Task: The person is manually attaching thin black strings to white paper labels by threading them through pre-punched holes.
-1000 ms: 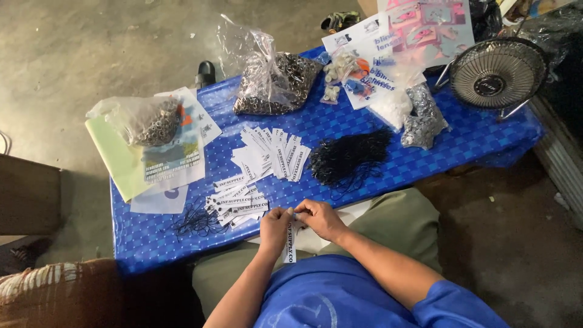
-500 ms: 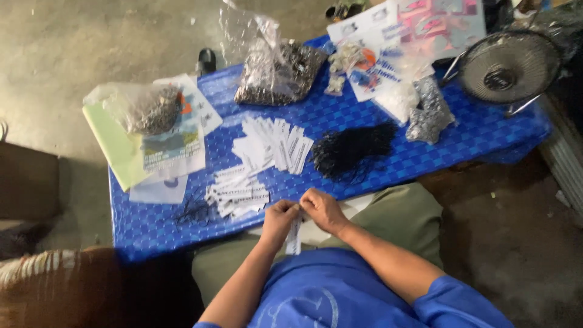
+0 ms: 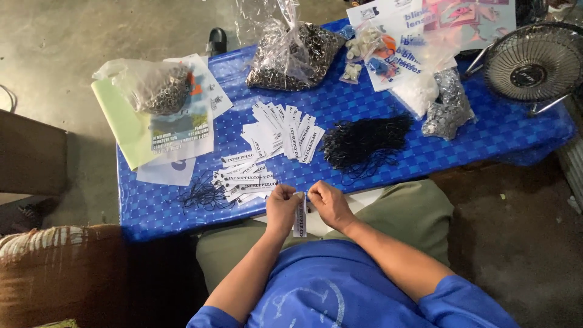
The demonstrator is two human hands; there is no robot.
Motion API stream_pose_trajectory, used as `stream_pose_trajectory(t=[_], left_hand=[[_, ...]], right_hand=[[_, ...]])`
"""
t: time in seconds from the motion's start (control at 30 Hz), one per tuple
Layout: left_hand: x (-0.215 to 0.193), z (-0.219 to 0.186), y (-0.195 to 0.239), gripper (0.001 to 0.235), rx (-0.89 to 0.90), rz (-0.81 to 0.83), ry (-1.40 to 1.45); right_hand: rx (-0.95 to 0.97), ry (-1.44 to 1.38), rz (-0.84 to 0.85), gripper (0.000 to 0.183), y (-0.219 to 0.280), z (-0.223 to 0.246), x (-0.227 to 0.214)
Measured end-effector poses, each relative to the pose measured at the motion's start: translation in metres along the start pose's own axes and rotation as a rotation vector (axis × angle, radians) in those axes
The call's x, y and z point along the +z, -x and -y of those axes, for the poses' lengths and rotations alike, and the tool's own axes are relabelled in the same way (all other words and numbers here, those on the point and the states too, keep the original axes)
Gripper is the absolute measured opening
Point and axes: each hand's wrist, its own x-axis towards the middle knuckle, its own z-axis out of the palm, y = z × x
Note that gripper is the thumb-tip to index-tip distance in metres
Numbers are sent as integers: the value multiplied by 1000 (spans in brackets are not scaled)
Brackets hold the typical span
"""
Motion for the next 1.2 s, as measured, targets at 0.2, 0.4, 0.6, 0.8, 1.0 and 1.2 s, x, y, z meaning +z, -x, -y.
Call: stream_pose_trajectory(t=[0.2,0.4,0.6,0.8,1.0,1.2], left_hand=[[2,-41,23,26,-51,52,187],[8,-15,16,28,-139,154,515],[15,-20,21,21,-143,215,551],[17,-1,12,24,-136,187,549],[15,-8,16,17,-167,162,573],[15,10,5,11,-117,125,376]], right_hand=[[8,39,-5,9,-1,12,-6],[-49,88,-64,9,-1,-5,-2],[-99,130,-89,9,-1,-5,-1],[-32,46,-6,6,-2,6,-6],[106,-101,53,8,-5,29,-14],[190,-130,119,4,-2,39,-10]])
